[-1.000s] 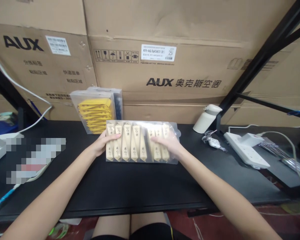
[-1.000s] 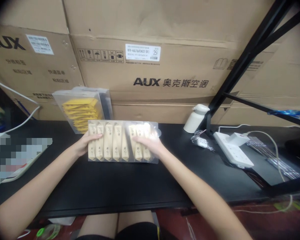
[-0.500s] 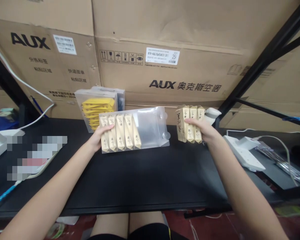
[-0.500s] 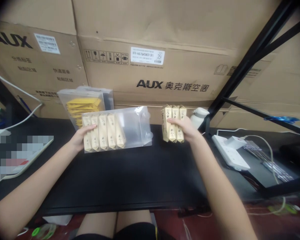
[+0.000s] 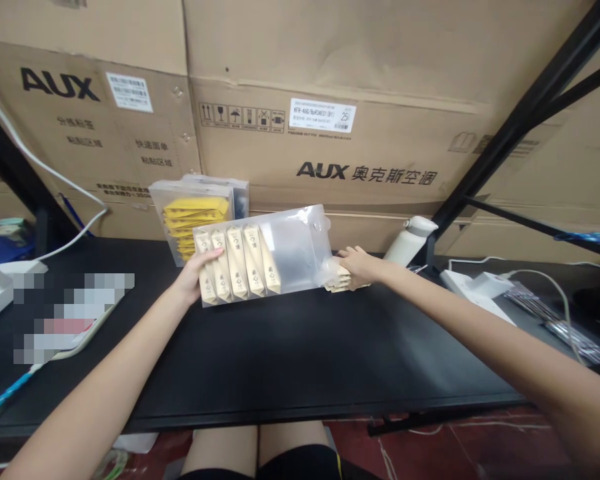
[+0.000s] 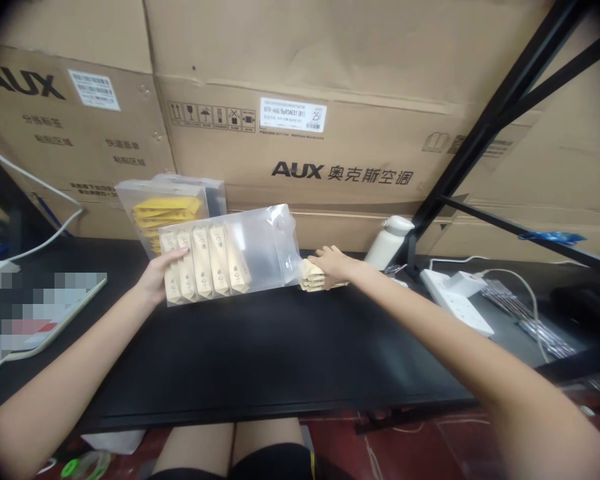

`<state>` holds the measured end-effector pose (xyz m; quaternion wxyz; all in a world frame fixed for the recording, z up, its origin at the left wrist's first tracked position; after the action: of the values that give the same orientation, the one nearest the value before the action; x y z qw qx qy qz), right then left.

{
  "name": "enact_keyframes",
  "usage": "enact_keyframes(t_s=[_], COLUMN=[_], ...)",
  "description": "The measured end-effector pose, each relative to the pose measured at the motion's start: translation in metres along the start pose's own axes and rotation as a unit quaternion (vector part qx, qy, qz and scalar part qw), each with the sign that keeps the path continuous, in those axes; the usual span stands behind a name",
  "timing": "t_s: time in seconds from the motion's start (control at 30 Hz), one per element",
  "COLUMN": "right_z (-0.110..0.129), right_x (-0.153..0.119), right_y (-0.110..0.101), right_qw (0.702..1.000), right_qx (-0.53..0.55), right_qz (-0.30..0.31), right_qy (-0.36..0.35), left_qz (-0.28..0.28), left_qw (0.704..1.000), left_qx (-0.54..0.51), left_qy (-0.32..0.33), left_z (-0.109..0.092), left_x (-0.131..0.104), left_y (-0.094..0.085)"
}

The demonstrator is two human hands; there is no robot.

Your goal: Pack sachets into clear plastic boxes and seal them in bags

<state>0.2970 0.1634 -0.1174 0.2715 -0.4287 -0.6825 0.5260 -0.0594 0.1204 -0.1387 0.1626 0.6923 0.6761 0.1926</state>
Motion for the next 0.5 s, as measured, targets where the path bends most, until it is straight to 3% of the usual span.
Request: enact_keyframes(t_s=[0.1, 0.23, 0.5], right_z=[0.002, 0.0, -0.03], right_x=[-0.004, -0.008, -0.01], right_y=[-0.007, -0.009, 0.008], right_qw=[0.996, 0.995, 0.989], right_qx=[-0.092, -0.1, -0.079], right_qz=[-0.014, 0.008, -0.058], right_qy=[0.0, 0.003, -0.111], left_qz=[0.007, 0.009, 0.005], left_qw=[1.0, 1.0, 1.0], left_qx=[0.007, 0.002, -0.018], left_qy=[0.002, -0.003, -0.007], left_z=[0.0, 0.001, 0.002], left_x=[0.0, -0.001, 0.001], left_y=[-0.001, -0.001, 0.0])
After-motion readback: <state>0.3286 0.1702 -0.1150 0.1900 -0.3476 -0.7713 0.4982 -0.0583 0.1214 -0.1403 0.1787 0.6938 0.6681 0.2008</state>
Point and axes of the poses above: each hand's wrist, its own x-axis towards the middle knuckle, its own y-axis out of the palm, z = x × y, the point moved 3 cm from there along x, towards the middle knuckle, and after that the axes turned 6 degrees about y, right-handed, at the moved point
